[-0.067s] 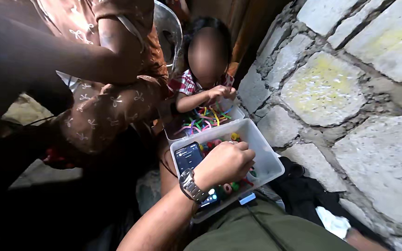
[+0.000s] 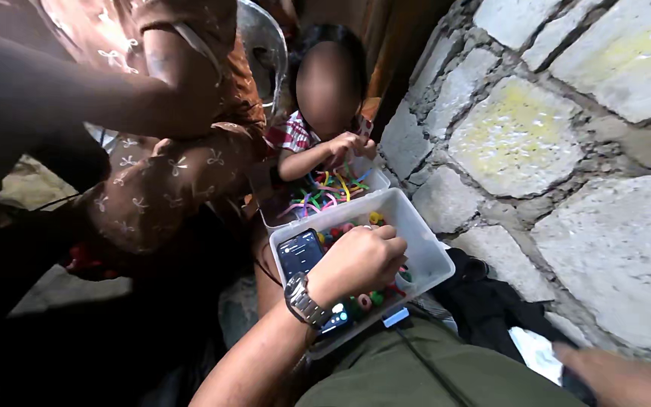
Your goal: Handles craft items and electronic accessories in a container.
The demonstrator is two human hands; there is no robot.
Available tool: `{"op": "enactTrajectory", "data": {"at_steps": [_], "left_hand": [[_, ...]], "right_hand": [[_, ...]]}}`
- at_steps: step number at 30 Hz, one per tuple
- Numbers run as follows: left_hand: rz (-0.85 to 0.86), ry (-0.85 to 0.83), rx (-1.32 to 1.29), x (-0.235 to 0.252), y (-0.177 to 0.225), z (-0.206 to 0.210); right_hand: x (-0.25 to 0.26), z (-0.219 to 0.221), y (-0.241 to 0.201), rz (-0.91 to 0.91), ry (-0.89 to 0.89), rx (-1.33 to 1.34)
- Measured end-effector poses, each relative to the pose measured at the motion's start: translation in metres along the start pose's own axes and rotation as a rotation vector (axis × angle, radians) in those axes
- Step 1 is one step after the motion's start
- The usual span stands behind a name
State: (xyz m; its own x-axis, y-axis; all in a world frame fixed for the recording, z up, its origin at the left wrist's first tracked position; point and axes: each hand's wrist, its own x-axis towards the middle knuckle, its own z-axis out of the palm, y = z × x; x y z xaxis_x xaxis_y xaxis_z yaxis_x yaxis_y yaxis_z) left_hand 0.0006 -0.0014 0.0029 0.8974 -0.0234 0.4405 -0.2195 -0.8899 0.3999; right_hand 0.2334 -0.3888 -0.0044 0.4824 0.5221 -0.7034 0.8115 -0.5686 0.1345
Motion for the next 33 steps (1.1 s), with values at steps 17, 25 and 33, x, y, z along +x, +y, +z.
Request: {"op": "enactTrajectory", "data": {"at_steps": [17, 25, 33], "left_hand": [[-0.4, 0.445, -1.015, 0.003, 0.0, -0.016], [-0.468, 0.492, -1.538, 0.008, -0.01, -0.021], [-0.404, 0.384, -1.746, 0.005, -0.018, -0.016]], "right_hand": [[0.092, -0.254, -0.233, -1.21, 0.346, 1.456], [0.12, -0.236, -0.256, -1.299, -0.24, 1.697], [0.14, -0.24, -0.262, -1.451, -0.462, 1.663]]}}
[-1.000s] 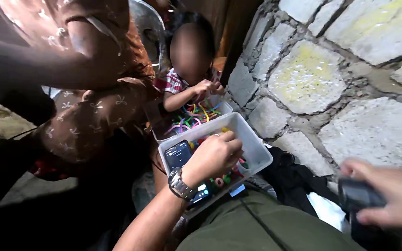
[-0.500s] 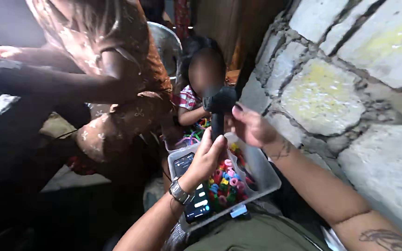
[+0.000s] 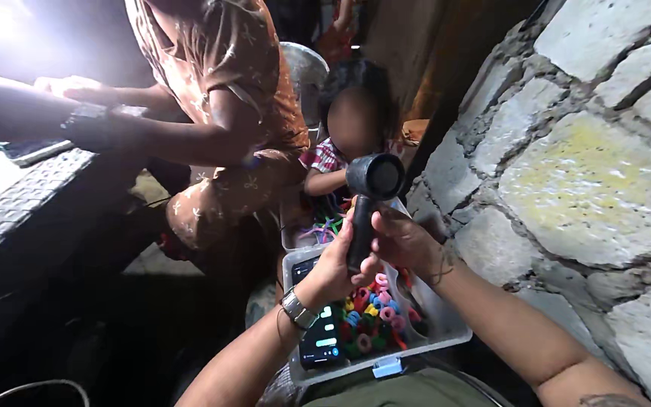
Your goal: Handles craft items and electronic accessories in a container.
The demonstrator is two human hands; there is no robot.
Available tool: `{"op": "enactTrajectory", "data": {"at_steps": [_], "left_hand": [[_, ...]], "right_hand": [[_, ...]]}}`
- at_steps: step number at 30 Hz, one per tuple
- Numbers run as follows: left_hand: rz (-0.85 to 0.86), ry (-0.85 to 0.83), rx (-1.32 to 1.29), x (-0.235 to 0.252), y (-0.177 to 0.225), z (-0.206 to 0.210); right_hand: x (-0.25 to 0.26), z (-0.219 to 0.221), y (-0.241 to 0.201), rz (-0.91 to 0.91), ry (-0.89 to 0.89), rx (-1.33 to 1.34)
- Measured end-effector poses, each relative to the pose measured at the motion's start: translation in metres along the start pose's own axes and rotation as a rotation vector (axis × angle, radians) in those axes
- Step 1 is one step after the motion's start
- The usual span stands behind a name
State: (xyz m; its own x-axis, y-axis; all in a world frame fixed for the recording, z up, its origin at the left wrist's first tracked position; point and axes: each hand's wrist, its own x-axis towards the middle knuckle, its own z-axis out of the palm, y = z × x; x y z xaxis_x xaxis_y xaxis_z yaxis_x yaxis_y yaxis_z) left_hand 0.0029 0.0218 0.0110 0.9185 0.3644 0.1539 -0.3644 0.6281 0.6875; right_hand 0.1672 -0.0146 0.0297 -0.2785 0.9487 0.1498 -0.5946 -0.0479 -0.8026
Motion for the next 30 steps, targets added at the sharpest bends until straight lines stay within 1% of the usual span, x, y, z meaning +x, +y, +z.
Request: {"op": "enactTrajectory", "data": {"at_steps": [5, 8, 9, 10, 12, 15, 17, 20, 22, 24, 27, 30], "left_hand": [[-0.003, 0.022, 0.042, -0.001, -0.001, -0.004], [-0.009, 0.109, 0.06, -0.001, -0.001, -0.005], [-0.001, 0.168, 0.123, 0.0, -0.001, -0.004], [0.01, 0.246, 0.239, 0.002, -0.001, -0.002], [0.026, 0.398, 0.525, 0.006, -0.001, -0.002], [0.089, 0.487, 0.87, 0.006, -0.004, -0.003], [0.12, 0.515, 1.053, 0.006, -0.003, -0.003], [0.165, 0.555, 1.189, 0.006, -0.002, -0.006], [0.176, 0.56, 1.213, 0.006, -0.002, -0.007], [0.171, 0.546, 1.245, 0.006, -0.001, -0.006], [0.184, 0.522, 1.309, 0.006, -0.002, -0.006], [0.179, 0.496, 1.36, 0.005, -0.001, -0.004]], "right_hand": [[0.0, 0.004, 0.0, -0.023, 0.019, -0.057], [-0.002, 0.007, 0.002, -0.065, 0.094, -0.154], [-0.003, 0.009, 0.001, -0.074, 0.142, -0.199], [-0.004, 0.01, 0.0, -0.083, 0.187, -0.244], [-0.003, 0.007, -0.002, -0.13, 0.261, -0.298], [0.0, -0.007, -0.008, -0.197, 0.321, -0.353], [0.003, -0.015, -0.013, -0.24, 0.427, -0.393], [0.015, -0.031, -0.016, -0.349, 0.675, -0.556], [0.023, -0.044, -0.018, -0.3, 0.804, -0.679], [0.029, -0.052, -0.016, -0.225, 0.874, -0.682], [0.035, -0.059, -0.014, -0.174, 0.805, -0.565], [0.038, -0.066, -0.011, -0.169, 0.731, -0.578]]}}
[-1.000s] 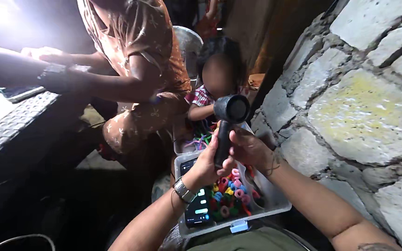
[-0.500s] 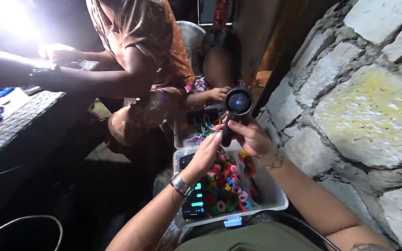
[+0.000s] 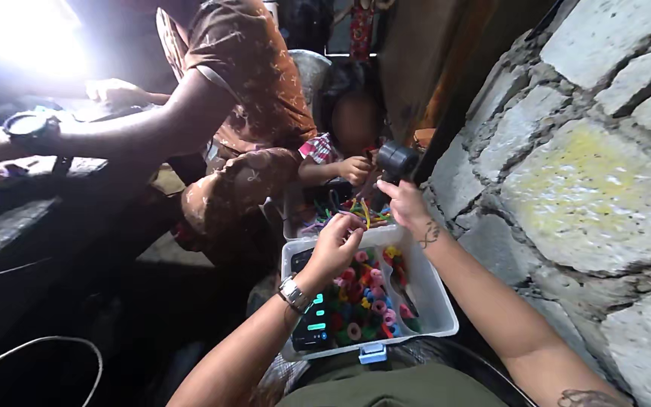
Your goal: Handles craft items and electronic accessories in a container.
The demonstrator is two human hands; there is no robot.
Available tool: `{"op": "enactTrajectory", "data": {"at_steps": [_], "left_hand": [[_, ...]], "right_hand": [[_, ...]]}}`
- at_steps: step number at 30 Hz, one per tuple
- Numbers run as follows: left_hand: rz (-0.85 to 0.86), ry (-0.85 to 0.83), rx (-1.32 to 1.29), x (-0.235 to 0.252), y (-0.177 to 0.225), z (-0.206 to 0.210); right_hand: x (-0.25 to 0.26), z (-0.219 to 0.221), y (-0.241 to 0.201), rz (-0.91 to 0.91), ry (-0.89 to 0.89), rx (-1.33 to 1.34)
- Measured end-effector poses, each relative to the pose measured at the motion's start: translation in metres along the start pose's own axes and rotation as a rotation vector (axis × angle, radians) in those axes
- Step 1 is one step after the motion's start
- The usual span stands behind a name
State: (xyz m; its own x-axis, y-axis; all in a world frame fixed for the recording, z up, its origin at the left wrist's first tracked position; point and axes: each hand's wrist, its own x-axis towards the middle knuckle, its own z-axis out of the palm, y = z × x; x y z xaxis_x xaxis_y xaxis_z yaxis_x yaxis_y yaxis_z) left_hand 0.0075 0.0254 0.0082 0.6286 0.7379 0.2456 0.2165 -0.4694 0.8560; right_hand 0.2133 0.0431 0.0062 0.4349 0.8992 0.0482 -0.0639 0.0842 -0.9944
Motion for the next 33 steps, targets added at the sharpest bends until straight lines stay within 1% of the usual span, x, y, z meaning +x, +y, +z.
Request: {"op": "enactTrajectory", "data": {"at_steps": [3, 6, 10, 13, 16, 18, 21, 24, 26, 28, 30, 33], "left_hand": [[0.028, 0.003, 0.035, -0.001, 0.001, 0.0], [0.042, 0.0, 0.038, -0.001, 0.001, -0.001], [0.017, 0.024, 0.02, -0.001, 0.0, -0.001], [0.01, 0.05, 0.023, -0.001, 0.0, -0.001], [0.01, 0.069, 0.035, 0.0, -0.001, -0.002], [0.01, 0.067, 0.043, 0.001, 0.0, -0.004], [0.034, 0.07, 0.068, 0.002, -0.002, -0.004], [0.042, 0.073, 0.088, 0.003, -0.002, -0.005], [0.057, 0.087, 0.088, 0.004, -0.003, -0.005], [0.083, 0.113, 0.079, 0.004, -0.005, -0.005], [0.094, 0.141, 0.065, 0.004, -0.007, -0.005], [0.084, 0.17, 0.056, 0.002, -0.01, -0.004]], "right_hand": [[0.001, -0.001, 0.006, -0.106, -0.032, -0.034], [-0.001, -0.002, 0.01, -0.148, -0.015, -0.025], [-0.004, -0.005, 0.011, -0.089, 0.052, -0.086], [-0.006, -0.009, 0.012, -0.062, 0.048, -0.093], [-0.005, -0.009, 0.011, 0.044, 0.092, -0.071], [-0.004, -0.01, 0.01, 0.093, 0.106, -0.007], [-0.008, -0.013, 0.012, 0.041, 0.077, 0.036], [-0.001, -0.011, 0.012, 0.017, 0.09, 0.151], [0.0, -0.01, 0.01, 0.002, 0.077, 0.153], [0.0, -0.008, 0.009, -0.063, 0.039, 0.109], [-0.001, -0.008, 0.009, -0.145, 0.014, -0.02], [-0.011, -0.01, 0.003, -0.156, 0.048, -0.418]]}}
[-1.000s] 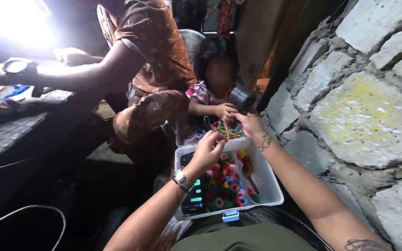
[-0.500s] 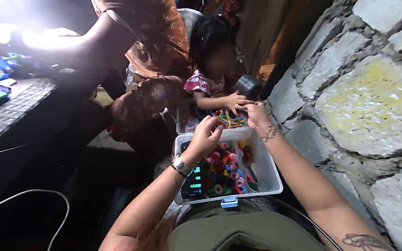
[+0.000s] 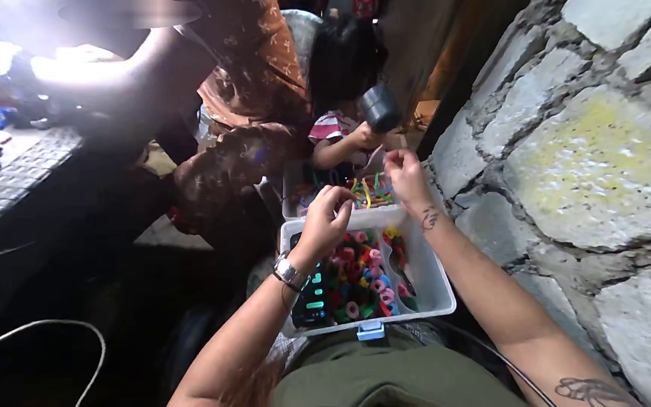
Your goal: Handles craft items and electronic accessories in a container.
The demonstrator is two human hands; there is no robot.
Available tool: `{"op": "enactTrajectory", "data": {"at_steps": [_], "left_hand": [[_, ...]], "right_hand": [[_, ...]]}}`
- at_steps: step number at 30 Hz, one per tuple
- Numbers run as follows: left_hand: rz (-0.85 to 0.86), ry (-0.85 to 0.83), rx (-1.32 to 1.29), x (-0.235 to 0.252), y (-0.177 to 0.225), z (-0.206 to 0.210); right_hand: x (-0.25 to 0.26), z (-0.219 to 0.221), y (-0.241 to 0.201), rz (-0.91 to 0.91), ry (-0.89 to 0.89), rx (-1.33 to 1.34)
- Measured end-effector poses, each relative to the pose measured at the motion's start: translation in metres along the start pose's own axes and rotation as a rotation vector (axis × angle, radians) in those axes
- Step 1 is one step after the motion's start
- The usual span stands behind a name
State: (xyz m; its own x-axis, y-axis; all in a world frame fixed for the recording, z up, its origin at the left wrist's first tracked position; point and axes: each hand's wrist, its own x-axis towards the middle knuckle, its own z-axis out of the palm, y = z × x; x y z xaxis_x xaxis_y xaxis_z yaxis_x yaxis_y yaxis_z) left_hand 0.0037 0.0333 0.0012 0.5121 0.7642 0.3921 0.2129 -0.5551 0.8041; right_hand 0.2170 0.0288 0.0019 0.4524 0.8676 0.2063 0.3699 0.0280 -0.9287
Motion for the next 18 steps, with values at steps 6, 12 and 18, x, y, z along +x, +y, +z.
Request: {"op": "enactTrajectory", "data": {"at_steps": [6, 12, 18], "left_hand": [[0.104, -0.066, 0.126, -0.003, 0.005, 0.004], [0.127, -0.001, 0.146, -0.006, 0.002, 0.002], [0.029, 0.173, 0.149, -0.002, 0.0, 0.003]], "right_hand": [[0.034, 0.019, -0.01, 0.084, -0.766, -0.779], [0.021, 0.027, -0.028, -0.073, -0.598, -0.865], [-0.013, 0.016, -0.05, -0.365, -0.563, -0.489]]}}
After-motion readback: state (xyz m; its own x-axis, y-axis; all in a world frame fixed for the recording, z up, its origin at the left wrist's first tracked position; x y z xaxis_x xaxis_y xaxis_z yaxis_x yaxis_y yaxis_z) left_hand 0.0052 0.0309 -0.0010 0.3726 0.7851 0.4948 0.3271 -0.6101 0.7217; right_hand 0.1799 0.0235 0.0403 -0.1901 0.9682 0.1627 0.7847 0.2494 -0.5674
